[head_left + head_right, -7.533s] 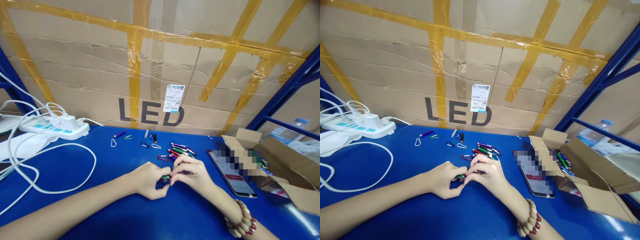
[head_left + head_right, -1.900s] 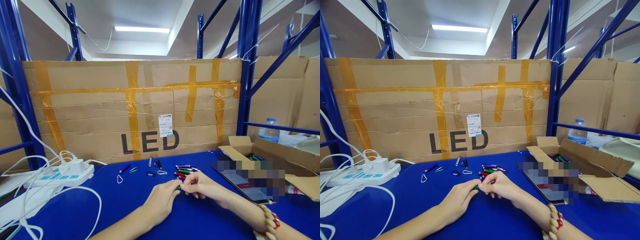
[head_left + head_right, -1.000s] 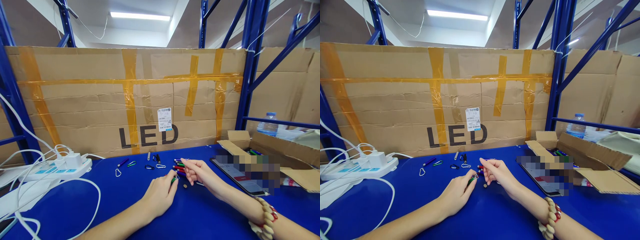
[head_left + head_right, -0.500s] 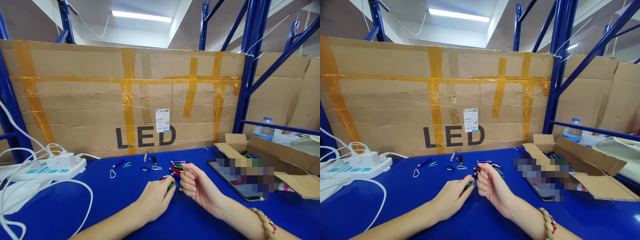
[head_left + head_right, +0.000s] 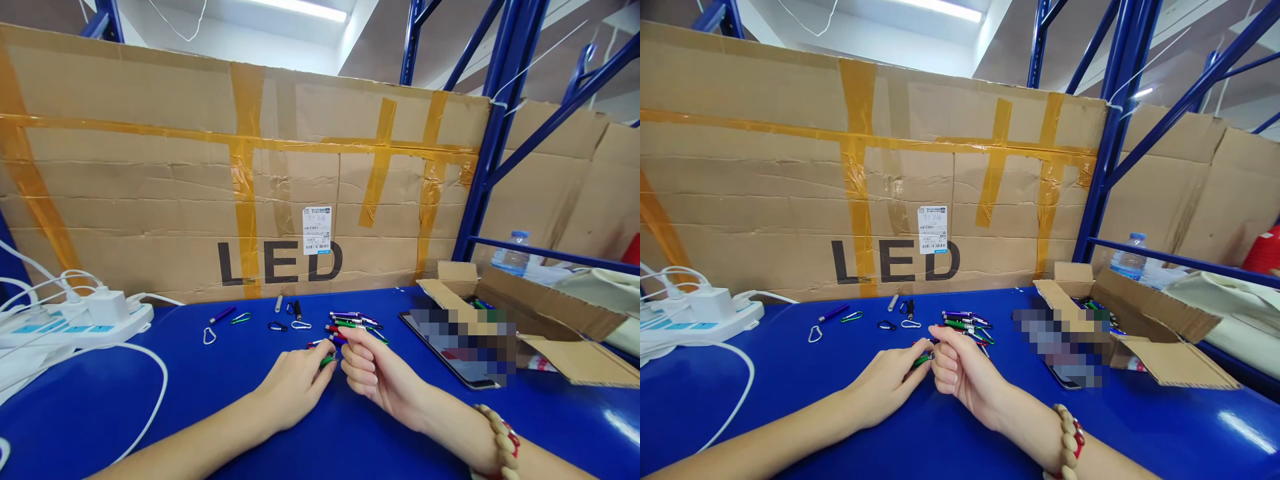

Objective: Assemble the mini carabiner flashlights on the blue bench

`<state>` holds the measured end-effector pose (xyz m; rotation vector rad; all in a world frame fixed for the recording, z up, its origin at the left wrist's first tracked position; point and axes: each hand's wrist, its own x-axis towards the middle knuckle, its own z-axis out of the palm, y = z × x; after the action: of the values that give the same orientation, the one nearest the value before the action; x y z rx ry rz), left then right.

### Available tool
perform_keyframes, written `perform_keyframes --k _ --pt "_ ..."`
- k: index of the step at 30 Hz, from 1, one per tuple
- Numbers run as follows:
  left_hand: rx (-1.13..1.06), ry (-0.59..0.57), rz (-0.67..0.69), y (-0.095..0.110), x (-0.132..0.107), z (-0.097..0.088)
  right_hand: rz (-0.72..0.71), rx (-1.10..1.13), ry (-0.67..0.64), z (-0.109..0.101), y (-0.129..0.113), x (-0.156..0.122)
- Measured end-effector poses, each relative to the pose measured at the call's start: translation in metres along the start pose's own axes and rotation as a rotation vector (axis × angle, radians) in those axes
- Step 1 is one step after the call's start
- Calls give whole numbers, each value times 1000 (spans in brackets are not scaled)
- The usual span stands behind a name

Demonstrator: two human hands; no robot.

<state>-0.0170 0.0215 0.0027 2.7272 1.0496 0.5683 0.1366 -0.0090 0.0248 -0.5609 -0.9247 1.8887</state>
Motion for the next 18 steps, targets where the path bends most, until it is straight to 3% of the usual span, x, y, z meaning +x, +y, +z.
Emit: perform_keyframes --k 18 --pt "20 13 44 0 -2 0 13 -3 -54 -5 1 4"
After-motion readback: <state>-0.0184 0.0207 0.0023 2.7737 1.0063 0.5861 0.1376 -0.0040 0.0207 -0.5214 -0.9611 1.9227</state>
